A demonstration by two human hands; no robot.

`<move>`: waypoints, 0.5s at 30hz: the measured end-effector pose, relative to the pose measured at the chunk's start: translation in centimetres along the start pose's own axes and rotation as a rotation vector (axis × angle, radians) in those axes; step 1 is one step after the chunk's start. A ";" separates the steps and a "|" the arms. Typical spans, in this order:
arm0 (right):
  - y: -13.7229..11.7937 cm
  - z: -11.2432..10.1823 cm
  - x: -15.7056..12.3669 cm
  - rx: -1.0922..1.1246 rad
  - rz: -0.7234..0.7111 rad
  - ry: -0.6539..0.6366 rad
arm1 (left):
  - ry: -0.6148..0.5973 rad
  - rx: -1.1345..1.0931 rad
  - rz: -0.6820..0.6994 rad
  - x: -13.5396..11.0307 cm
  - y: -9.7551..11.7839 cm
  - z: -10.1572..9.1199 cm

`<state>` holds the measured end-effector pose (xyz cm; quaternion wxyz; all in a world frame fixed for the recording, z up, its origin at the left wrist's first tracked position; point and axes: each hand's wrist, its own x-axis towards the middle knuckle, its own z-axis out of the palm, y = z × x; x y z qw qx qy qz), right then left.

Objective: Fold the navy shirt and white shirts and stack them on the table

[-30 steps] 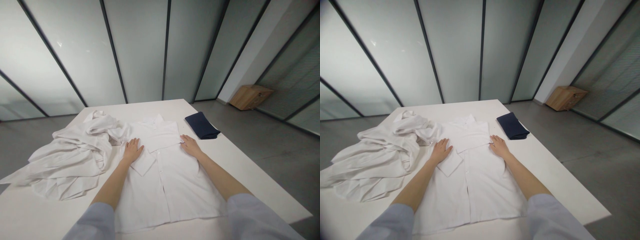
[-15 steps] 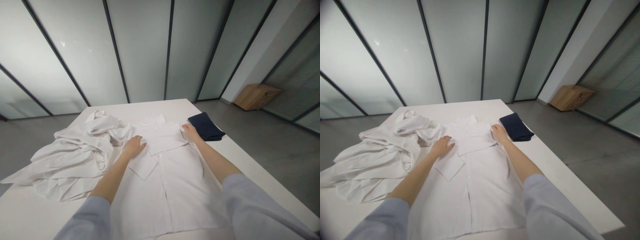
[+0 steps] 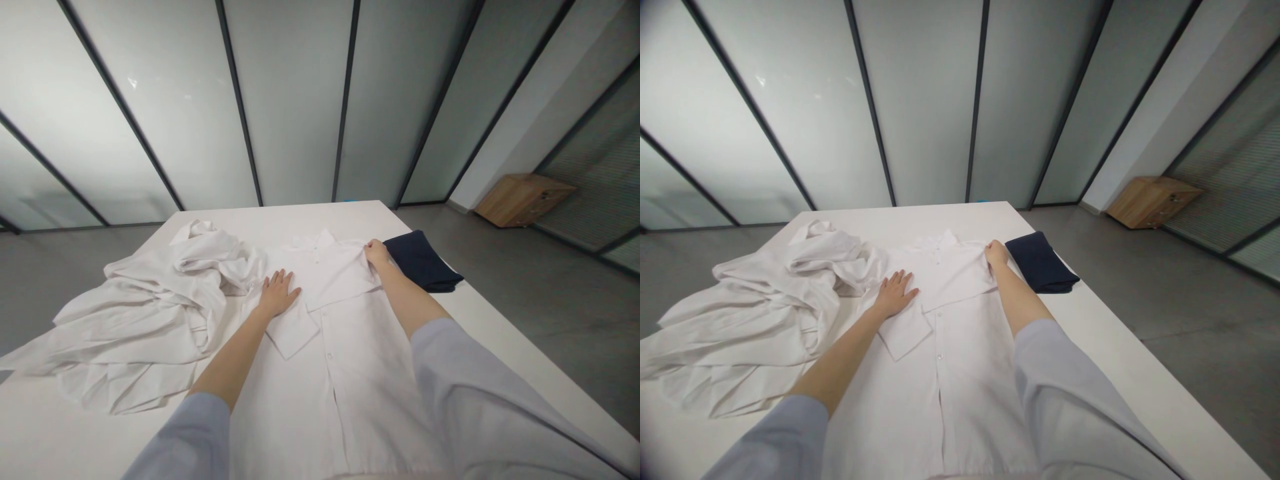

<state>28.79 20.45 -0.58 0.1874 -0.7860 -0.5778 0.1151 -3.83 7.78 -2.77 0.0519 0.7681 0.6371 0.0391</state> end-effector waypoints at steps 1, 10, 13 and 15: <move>-0.1 0.0 0.0 0.013 0.002 0.037 | -0.002 -0.006 0.003 0.2 0.0 0.0; 0.6 -0.1 -5.8 -0.087 -0.410 0.046 | 0.009 -0.033 0.013 1.2 -1.4 0.1; 2.6 0.1 -9.9 -0.136 -0.606 -0.100 | 0.028 -0.107 0.008 1.7 -2.2 -0.4; 4.4 0.2 -12.0 -0.155 -0.683 -0.157 | 0.044 -0.174 0.007 1.8 -2.5 -0.8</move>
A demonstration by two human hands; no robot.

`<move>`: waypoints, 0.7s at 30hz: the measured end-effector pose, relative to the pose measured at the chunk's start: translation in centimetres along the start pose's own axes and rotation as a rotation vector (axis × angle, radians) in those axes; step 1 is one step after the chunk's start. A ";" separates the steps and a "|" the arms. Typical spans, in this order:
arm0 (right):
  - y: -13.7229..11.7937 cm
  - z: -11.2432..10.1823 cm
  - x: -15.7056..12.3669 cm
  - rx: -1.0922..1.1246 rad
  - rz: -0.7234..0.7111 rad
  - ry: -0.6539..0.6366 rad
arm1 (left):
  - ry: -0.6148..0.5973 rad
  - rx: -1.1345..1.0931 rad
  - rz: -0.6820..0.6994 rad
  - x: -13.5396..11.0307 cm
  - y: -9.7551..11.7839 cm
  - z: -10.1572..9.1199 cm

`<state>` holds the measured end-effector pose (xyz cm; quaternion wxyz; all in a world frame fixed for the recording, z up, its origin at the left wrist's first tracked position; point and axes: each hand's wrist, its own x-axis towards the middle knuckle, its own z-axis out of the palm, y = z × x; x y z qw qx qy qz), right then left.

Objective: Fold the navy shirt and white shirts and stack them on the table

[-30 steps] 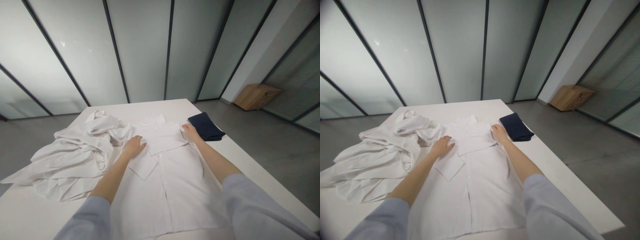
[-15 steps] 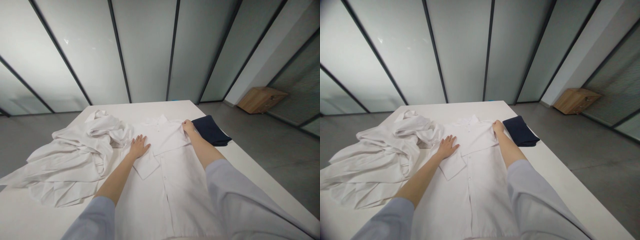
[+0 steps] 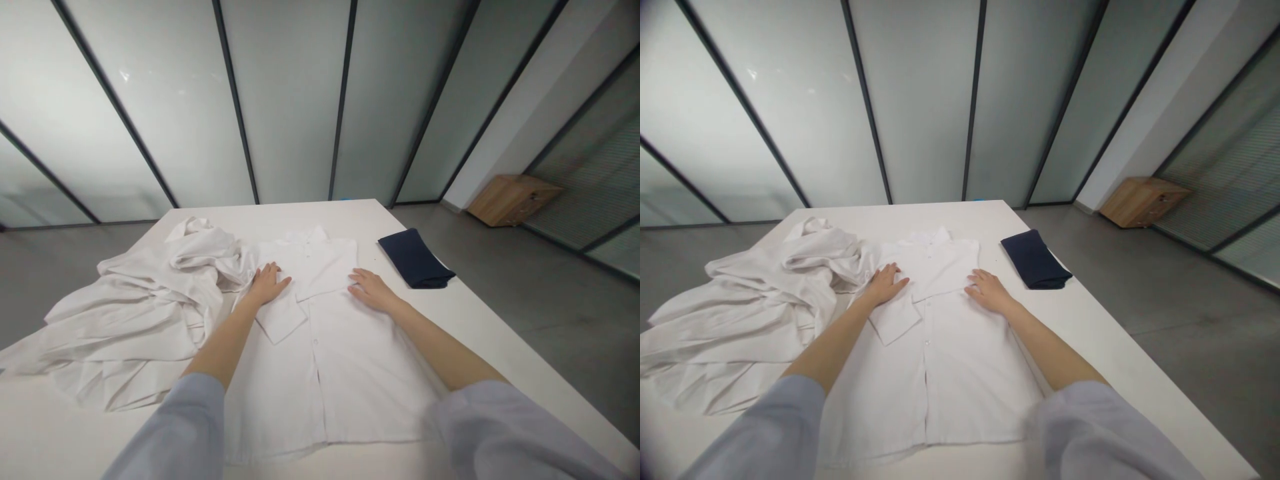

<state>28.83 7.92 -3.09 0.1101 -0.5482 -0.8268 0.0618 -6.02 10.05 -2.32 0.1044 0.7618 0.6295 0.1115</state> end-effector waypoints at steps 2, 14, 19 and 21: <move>0.5 0.4 -2.0 0.000 -0.001 0.004 | 0.009 -0.045 -0.005 0.0 -0.1 -0.3; 1.2 -0.4 -2.1 -0.060 0.453 0.152 | 0.048 0.123 -0.099 -2.9 1.1 -0.1; 0.9 -0.8 0.4 -0.131 0.449 0.103 | 0.008 0.145 -0.127 -5.6 3.4 -0.2; 1.4 -1.0 1.1 -0.142 0.461 0.100 | -0.066 0.162 -0.033 -6.8 3.9 -0.1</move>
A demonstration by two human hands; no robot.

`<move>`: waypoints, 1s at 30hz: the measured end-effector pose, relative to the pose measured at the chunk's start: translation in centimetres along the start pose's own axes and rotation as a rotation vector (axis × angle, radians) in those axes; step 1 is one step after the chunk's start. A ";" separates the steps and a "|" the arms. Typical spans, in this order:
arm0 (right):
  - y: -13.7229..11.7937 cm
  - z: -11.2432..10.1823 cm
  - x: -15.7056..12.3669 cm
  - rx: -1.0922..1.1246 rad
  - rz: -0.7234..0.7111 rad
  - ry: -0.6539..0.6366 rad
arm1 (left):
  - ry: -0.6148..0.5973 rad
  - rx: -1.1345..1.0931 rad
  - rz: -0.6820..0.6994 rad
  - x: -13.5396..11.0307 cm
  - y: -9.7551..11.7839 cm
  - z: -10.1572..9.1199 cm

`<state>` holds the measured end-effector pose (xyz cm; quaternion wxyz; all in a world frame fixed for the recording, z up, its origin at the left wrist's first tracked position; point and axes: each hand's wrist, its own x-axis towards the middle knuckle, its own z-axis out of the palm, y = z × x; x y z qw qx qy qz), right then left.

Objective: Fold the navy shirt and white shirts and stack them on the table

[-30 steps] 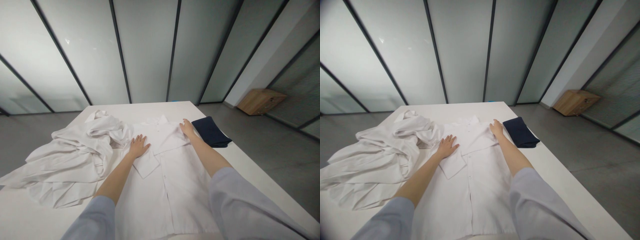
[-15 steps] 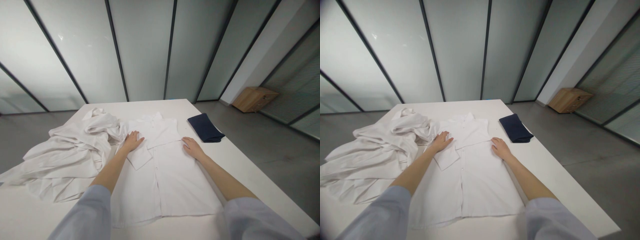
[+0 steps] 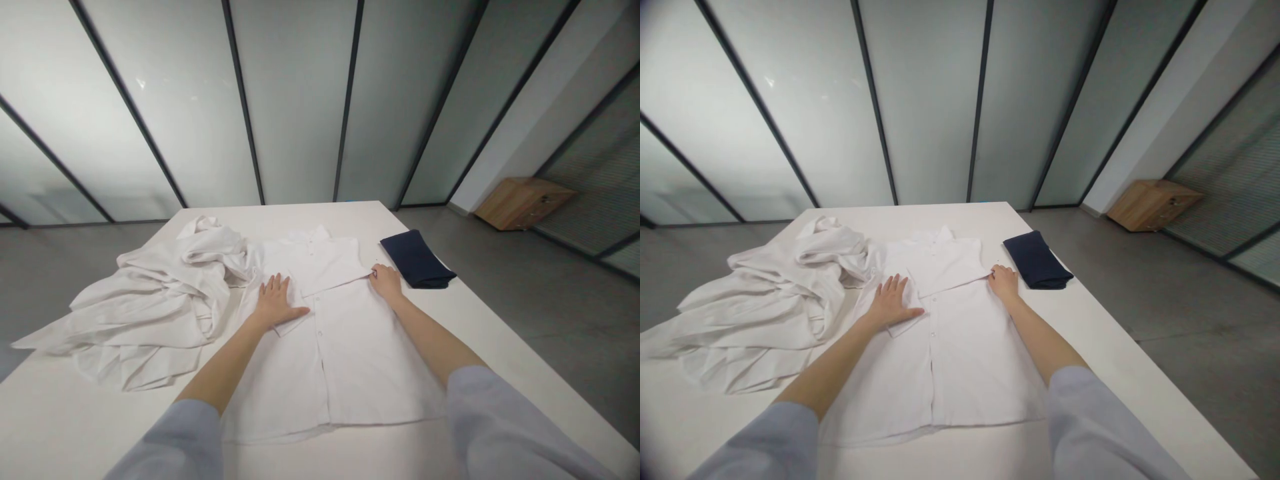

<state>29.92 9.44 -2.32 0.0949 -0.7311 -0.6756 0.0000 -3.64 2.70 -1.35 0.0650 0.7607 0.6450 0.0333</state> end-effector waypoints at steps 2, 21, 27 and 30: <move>0.3 -0.2 0.7 0.004 0.043 0.006 | -0.071 0.009 0.121 -1.0 0.2 0.2; -7.9 -0.6 -4.2 0.262 -0.486 -0.003 | 0.467 -2.213 -0.460 -0.7 1.3 -7.3; -13.7 0.1 -4.9 0.138 -0.436 0.065 | 0.424 -2.369 -0.374 -1.5 2.6 -11.0; -13.7 0.2 -3.4 0.124 -0.381 0.157 | 0.380 -2.380 -0.243 -2.1 3.0 -12.3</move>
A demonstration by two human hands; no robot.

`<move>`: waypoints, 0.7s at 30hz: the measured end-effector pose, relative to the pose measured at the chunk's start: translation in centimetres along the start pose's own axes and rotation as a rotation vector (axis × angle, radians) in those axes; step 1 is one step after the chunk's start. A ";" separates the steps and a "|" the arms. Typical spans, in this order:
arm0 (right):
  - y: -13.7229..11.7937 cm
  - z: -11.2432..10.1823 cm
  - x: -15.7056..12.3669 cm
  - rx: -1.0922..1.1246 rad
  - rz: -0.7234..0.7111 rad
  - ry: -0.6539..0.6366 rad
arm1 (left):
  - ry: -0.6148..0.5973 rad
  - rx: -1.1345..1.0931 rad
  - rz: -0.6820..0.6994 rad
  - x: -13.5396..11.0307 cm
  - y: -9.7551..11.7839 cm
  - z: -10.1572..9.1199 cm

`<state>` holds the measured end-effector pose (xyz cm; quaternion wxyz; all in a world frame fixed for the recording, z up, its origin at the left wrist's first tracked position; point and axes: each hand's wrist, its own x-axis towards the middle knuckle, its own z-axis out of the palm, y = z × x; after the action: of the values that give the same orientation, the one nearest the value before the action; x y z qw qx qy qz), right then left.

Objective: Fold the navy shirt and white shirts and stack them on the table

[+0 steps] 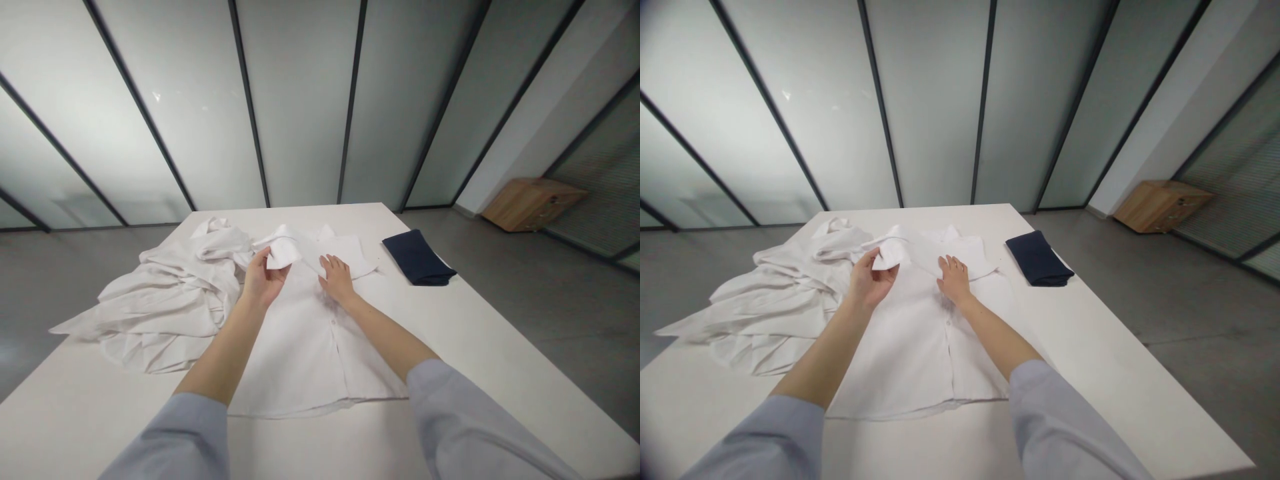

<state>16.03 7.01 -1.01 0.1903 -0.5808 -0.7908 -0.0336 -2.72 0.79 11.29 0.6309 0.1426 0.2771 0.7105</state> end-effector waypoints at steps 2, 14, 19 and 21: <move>1.7 -0.2 0.6 -0.023 0.028 0.020 | -0.054 0.030 0.012 -0.7 0.6 0.1; 10.7 -1.4 -1.2 0.004 -0.175 -0.206 | -0.357 0.692 -0.532 -3.0 3.0 -10.9; 10.7 -1.2 -2.3 0.054 -0.208 -0.356 | -0.899 0.937 -0.986 -1.7 5.4 -13.1; 11.1 -1.5 -2.3 0.120 -0.193 -0.404 | -0.921 1.042 -0.964 -0.6 6.4 -12.8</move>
<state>27.30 8.11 -2.23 0.0579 -0.4850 -0.8653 0.1123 -14.87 -2.88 4.75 0.7685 0.5567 0.3148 0.0161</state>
